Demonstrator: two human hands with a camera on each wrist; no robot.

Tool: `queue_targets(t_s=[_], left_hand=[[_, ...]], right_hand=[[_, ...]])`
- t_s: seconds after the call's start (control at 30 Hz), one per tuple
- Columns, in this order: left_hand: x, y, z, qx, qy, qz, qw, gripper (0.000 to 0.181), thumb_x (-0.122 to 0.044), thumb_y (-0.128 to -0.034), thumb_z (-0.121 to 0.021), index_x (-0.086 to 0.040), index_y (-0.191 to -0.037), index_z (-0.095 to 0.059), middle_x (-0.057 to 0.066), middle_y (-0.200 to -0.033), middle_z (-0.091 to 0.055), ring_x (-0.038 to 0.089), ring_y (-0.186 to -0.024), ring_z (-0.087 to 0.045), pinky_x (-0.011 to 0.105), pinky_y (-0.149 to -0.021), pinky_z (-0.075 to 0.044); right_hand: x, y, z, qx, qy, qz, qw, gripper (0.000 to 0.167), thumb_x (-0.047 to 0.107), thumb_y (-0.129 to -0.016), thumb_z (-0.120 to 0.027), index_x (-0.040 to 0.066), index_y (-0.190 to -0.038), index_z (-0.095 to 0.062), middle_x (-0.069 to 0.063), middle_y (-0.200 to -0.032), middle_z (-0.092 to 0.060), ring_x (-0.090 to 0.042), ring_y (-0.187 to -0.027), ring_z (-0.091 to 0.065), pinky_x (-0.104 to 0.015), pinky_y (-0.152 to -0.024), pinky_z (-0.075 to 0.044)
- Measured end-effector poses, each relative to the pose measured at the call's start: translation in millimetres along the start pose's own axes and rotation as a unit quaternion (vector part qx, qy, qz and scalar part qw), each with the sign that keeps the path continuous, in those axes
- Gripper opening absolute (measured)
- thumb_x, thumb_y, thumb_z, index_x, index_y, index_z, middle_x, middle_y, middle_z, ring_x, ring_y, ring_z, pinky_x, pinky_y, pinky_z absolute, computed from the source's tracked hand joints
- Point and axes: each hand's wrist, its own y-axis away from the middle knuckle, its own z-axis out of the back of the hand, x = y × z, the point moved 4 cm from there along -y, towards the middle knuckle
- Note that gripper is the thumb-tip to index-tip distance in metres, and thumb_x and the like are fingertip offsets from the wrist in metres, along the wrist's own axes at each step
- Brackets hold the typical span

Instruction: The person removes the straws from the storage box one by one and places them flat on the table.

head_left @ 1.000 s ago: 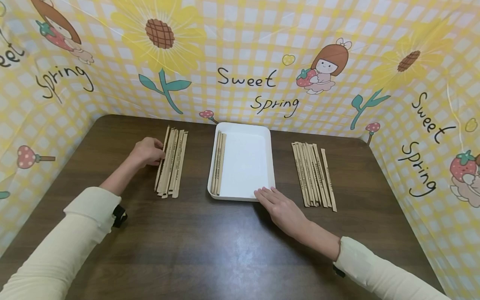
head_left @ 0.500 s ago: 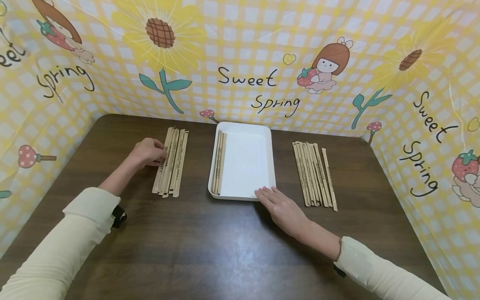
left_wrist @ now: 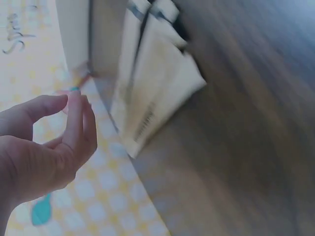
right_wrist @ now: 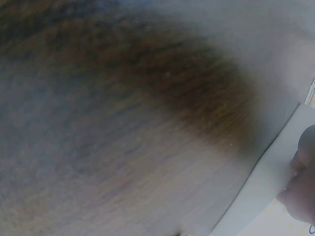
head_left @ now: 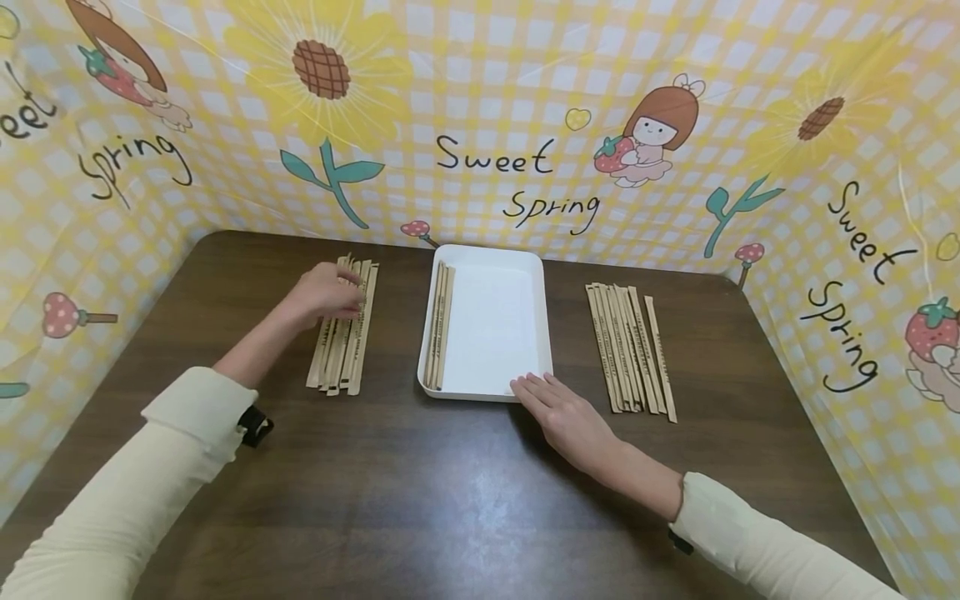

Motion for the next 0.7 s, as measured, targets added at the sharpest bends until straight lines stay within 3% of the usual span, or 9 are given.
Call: queue_targets(t_s=[0.17, 0.27, 0.47, 0.7], left_hand=[[-22.2, 1.2, -23.5, 0.05, 0.037, -0.018, 0.9979, 0.051, -0.006, -0.0978, -0.054, 0.014, -0.143, -0.041, 0.034, -0.127, -0.054, 0.036, -0.111, -0.063, 0.037, -0.092, -0.054], [-34.9, 0.9, -38.5, 0.076, 0.058, -0.027, 0.995, 0.05, -0.005, -0.0991, -0.054, 0.015, -0.142, -0.04, 0.034, -0.133, -0.051, 0.04, -0.119, -0.057, 0.041, -0.097, -0.051], [-55.6, -2.3, -63.1, 0.095, 0.076, -0.031, 0.9921, 0.051, -0.006, -0.0985, -0.055, 0.013, -0.143, -0.041, 0.03, -0.136, -0.05, 0.041, -0.12, -0.058, 0.045, -0.1, -0.048], [-66.6, -6.2, -83.5, 0.101, 0.063, -0.021, 0.9926, 0.052, -0.005, -0.0958, -0.057, 0.009, -0.144, -0.043, 0.027, -0.139, -0.05, 0.038, -0.117, -0.06, 0.041, -0.097, -0.051]], right_hand=[[-0.4, 0.2, 0.2, 0.0, 0.0, -0.001, 1.0, 0.053, -0.016, -0.078, -0.065, -0.009, -0.13, -0.06, -0.021, -0.123, -0.066, -0.031, -0.117, -0.062, -0.043, -0.106, -0.044], [-0.6, 0.3, 0.0, 0.0, 0.001, -0.001, 1.0, 0.053, -0.016, -0.078, -0.065, -0.009, -0.13, -0.06, -0.021, -0.123, -0.066, -0.031, -0.118, -0.062, -0.043, -0.106, -0.043], [-0.4, 0.6, -0.3, -0.002, -0.004, -0.002, 1.0, 0.053, -0.016, -0.078, -0.064, -0.009, -0.13, -0.06, -0.022, -0.123, -0.066, -0.031, -0.118, -0.062, -0.044, -0.106, -0.043], [0.1, 0.4, -0.1, 0.0, -0.002, -0.003, 1.0, 0.053, -0.016, -0.078, -0.065, -0.009, -0.13, -0.06, -0.021, -0.123, -0.066, -0.031, -0.118, -0.062, -0.043, -0.106, -0.043]])
